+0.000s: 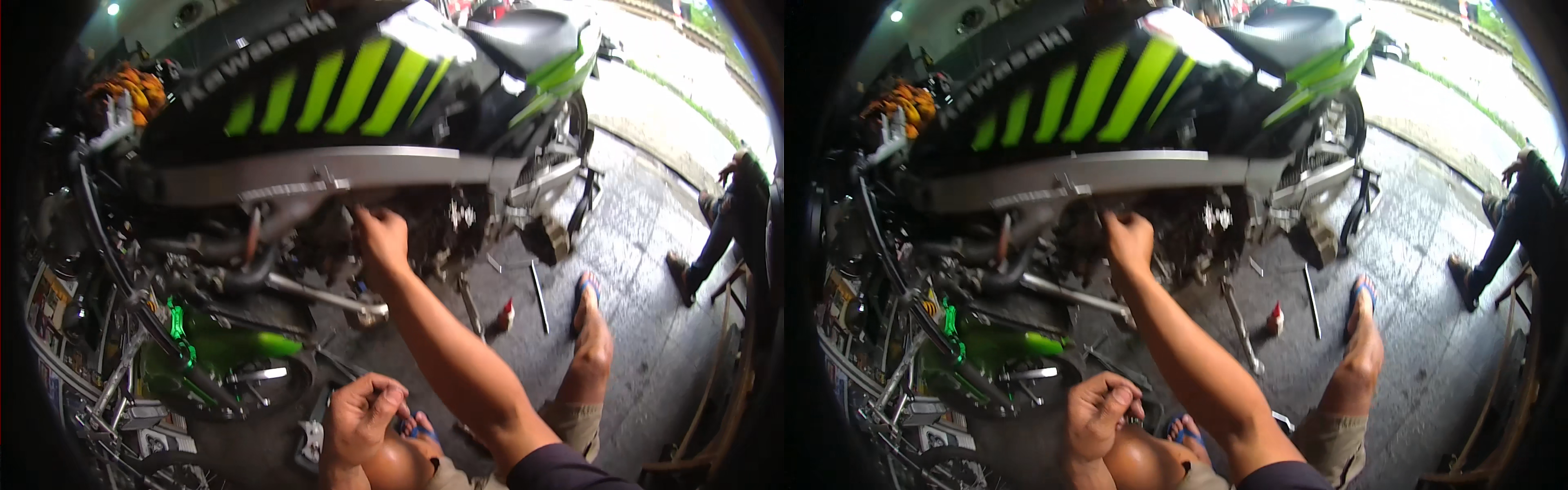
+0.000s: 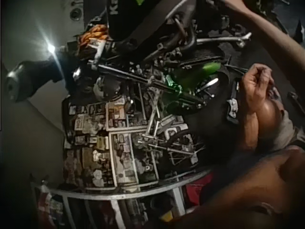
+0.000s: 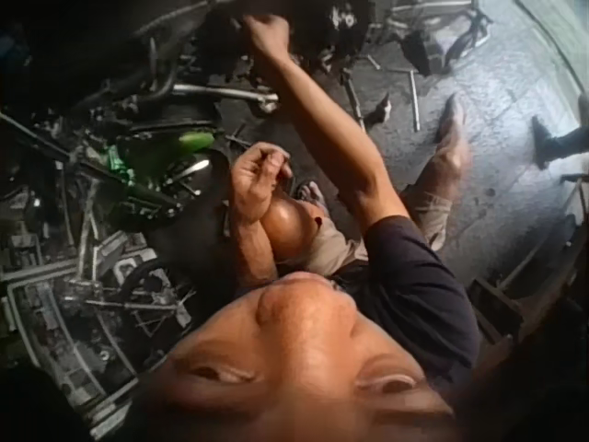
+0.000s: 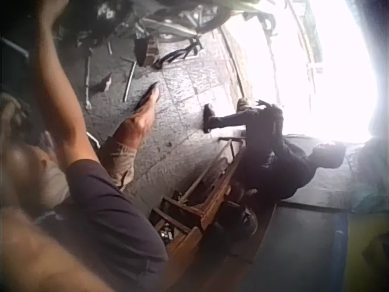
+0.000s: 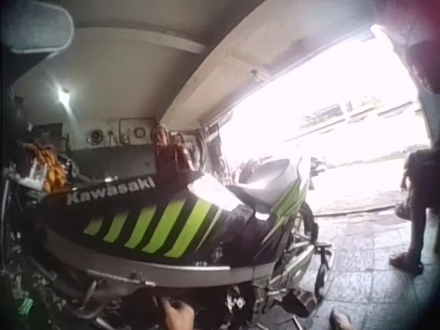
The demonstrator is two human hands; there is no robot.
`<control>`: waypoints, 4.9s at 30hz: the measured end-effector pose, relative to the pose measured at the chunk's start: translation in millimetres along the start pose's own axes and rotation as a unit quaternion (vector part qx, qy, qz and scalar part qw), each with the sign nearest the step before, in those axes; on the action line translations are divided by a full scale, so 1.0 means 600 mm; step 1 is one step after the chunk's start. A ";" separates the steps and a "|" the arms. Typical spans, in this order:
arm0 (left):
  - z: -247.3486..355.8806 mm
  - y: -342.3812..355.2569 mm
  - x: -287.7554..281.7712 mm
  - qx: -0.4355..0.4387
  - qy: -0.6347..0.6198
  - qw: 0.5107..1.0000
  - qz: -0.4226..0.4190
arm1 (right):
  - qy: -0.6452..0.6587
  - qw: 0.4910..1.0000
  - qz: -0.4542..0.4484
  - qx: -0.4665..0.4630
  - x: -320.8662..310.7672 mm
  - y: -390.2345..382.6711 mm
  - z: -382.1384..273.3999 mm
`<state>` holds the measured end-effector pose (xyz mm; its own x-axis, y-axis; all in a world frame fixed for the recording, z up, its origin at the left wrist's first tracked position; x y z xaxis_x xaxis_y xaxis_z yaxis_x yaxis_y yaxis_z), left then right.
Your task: The person fits a gasket onto a motorcycle engine component, positions the component onto the engine, and secures it by inserting and tightening screws using a hex key.
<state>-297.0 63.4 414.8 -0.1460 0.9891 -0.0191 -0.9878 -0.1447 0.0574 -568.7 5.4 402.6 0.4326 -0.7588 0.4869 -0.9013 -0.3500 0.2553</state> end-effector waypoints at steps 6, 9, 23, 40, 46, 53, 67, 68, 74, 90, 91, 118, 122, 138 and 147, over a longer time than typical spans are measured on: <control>0.000 -0.009 -0.005 0.014 0.007 1.000 0.020 | 0.213 0.964 -0.022 0.158 0.052 -0.045 -0.002; 0.006 0.013 0.015 0.025 -0.004 1.000 0.007 | 0.163 0.973 -0.044 0.158 0.034 -0.036 0.007; 0.001 0.102 0.077 0.059 0.013 0.996 0.072 | -0.158 0.952 -0.006 -0.262 -0.202 0.148 -0.566; -0.056 0.182 0.086 0.092 0.139 0.984 0.060 | 0.113 0.968 -0.116 -0.193 -0.192 0.289 -0.684; -0.054 0.234 0.017 0.004 0.039 0.996 0.085 | 0.011 0.973 -0.063 -0.221 -0.213 0.017 -0.567; 0.004 0.361 0.006 0.084 -0.262 0.960 0.044 | -0.141 0.978 -0.118 -0.098 -0.168 -0.149 -0.267; -0.026 0.342 -0.054 0.103 -0.395 0.911 0.051 | -0.246 0.941 -0.159 -0.167 -0.043 -0.134 -0.176; -0.026 0.342 -0.055 0.103 -0.402 0.908 0.048 | -0.250 0.940 -0.162 -0.170 -0.040 -0.133 -0.175; -0.035 0.351 -0.071 0.096 -0.462 0.881 0.033 | -0.345 0.890 -0.154 -0.255 -0.014 -0.142 -0.190; -0.003 0.351 -0.078 0.074 -0.500 0.862 0.028 | -0.157 0.978 -0.139 -0.003 -0.017 -0.203 -0.215; -0.004 0.353 -0.078 0.075 -0.498 0.864 0.019 | -0.020 0.986 -0.157 0.056 -0.028 -0.195 -0.188; -0.021 0.354 -0.084 0.092 -0.419 0.901 0.058 | -0.453 0.860 -0.114 -0.206 -0.052 -0.227 -0.252; -0.026 0.349 -0.094 0.097 -0.432 0.894 0.064 | -0.443 0.867 -0.116 -0.197 -0.050 -0.230 -0.249; -0.048 0.380 -0.126 0.087 -0.386 0.910 0.126 | -0.197 0.967 -0.145 -0.067 -0.059 -0.186 -0.121; -0.006 0.348 -0.145 0.100 -0.210 0.943 0.236 | -0.283 0.948 -0.144 0.013 -0.056 -0.185 -0.147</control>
<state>-490.6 -52.7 424.6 -0.4915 0.7453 0.4506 -0.7819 -0.6054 0.1486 -481.2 118.5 431.7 0.5856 -0.8006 -0.1270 -0.7513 -0.5949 0.2857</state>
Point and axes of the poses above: each hand's wrist, its own y-axis towards the middle knuckle, its own x-axis out of the palm, z = x × y, the point moved 8 cm from there along y, towards the middle knuckle, and after that the axes turned 11 degrees about -z, right-handed, at the moved point
